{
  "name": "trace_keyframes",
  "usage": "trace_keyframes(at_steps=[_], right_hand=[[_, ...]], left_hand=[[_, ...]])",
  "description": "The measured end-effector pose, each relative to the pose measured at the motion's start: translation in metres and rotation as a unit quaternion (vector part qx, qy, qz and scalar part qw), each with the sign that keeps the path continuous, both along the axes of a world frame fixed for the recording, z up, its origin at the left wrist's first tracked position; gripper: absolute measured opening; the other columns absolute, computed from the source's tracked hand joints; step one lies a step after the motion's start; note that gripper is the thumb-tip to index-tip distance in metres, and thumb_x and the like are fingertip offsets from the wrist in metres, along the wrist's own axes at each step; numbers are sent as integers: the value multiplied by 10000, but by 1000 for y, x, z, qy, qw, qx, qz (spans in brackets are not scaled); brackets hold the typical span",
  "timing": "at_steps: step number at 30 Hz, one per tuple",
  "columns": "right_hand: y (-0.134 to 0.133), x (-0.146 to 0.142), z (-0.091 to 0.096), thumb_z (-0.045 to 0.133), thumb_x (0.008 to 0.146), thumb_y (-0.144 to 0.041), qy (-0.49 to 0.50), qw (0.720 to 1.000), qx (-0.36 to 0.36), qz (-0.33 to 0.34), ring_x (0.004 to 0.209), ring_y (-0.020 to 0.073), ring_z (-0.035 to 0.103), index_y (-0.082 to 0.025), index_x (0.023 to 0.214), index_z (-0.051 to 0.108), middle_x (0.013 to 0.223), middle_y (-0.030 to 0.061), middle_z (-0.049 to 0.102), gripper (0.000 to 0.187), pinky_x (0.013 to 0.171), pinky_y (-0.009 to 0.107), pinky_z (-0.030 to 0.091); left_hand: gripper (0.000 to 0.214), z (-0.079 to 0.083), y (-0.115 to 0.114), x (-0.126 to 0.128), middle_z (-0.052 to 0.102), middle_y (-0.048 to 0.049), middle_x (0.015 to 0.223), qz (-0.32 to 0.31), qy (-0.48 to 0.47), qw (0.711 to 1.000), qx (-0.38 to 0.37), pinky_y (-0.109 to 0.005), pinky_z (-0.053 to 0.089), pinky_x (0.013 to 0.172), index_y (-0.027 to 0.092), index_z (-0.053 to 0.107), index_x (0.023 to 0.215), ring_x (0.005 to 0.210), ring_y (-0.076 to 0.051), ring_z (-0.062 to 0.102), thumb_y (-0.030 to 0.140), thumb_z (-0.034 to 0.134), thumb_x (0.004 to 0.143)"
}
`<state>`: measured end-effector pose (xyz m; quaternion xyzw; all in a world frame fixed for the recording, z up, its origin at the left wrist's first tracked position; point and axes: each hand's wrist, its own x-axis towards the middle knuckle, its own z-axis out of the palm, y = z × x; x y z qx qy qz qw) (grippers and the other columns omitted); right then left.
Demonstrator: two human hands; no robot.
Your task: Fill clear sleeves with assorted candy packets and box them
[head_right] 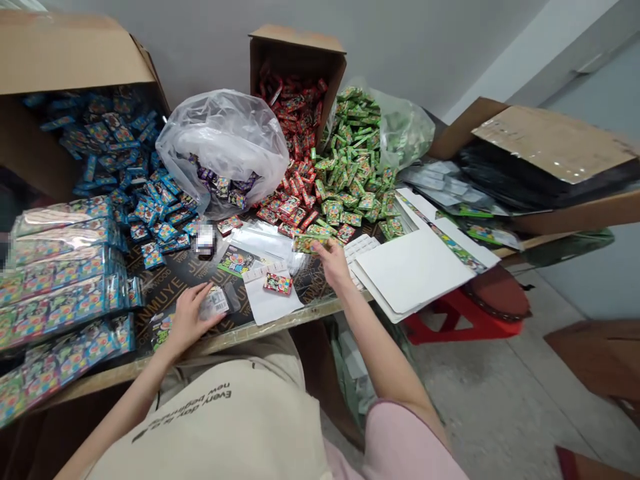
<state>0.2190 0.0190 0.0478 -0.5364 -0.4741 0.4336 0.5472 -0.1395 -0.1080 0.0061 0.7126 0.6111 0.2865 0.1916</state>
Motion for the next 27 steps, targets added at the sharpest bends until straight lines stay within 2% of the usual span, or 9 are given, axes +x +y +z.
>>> trace_keyframes(at_steps=[3, 4, 8, 11, 15, 19, 23, 25, 27], right_hand=[[-32, -56, 11, 787, 674, -424, -36, 996, 81, 21, 831, 193, 615, -236, 828, 701, 867, 23, 664, 258, 792, 363, 517], [-42, -74, 12, 779, 695, -388, -84, 989, 122, 22, 870, 205, 612, -249, 842, 722, 907, 33, 663, 210, 820, 383, 511], [-73, -125, 12, 680, 805, -266, -266, 916, 285, 95, 981, 238, 596, -317, 913, 751, 1031, 52, 667, 138, 874, 441, 488], [-80, -142, 11, 712, 793, -315, -318, 864, 343, 187, 1120, 276, 554, -328, 1037, 719, 1194, 63, 636, 244, 943, 482, 444], [-76, -148, 15, 765, 725, -430, -320, 852, 295, 290, 1323, 331, 408, -281, 1403, 460, 1457, 113, 443, 758, 1057, 531, 341], [-72, -149, 13, 743, 730, -408, -286, 851, 257, 358, 1239, 294, 496, -288, 1446, 375, 1357, 83, 547, 814, 1041, 475, 356], [-68, -146, -3, 787, 659, -461, -324, 855, 267, 304, 1109, 299, 562, -267, 1398, 424, 1271, 90, 605, 846, 968, 458, 363], [-65, -143, -14, 779, 661, -502, -354, 853, 270, 272, 1080, 304, 573, -246, 1363, 457, 1223, 103, 627, 813, 943, 452, 355], [-62, -142, -25, 756, 686, -528, -386, 843, 270, 260, 1084, 306, 570, -236, 1336, 481, 1197, 110, 637, 764, 945, 451, 335]], left_hand=[[549, 33, 10, 30, 636, -140, 1195, 37, -212, 975, -63, -453, 405, 1023, 174, 647, 1164, 1130, -292, 569, 504, 703, 728], [534, 43, 14, 39, 661, -131, 1152, 33, -291, 949, -114, -431, 423, 1003, 171, 664, 1126, 1088, -276, 596, 518, 703, 723], [497, 66, 20, 58, 704, -78, 825, 14, -554, 777, -300, -337, 506, 798, 142, 698, 906, 775, -191, 654, 596, 681, 706], [391, 66, 17, 49, 644, -11, 650, 74, -600, 737, -301, -243, 470, 645, 139, 660, 739, 586, -111, 572, 496, 772, 624], [304, 58, 8, 30, 628, 4, 630, 98, -580, 752, -298, -222, 436, 613, 143, 623, 668, 564, -100, 553, 403, 766, 604], [338, 50, 5, 15, 665, -40, 712, 32, -495, 816, -298, -280, 465, 682, 137, 659, 726, 659, -159, 599, 475, 662, 710], [503, 35, 7, -13, 676, -125, 1115, 1, -170, 973, -154, -420, 415, 960, 155, 677, 1086, 1074, -301, 575, 544, 602, 777], [732, 25, 7, -27, 589, -159, 1285, -34, 9, 994, -106, -474, 331, 1057, 160, 572, 1282, 1218, -350, 485, 496, 750, 656], [931, 15, 5, -35, 555, -177, 1314, -79, 106, 985, -107, -495, 316, 1068, 157, 472, 1381, 1231, -364, 474, 428, 826, 564]])
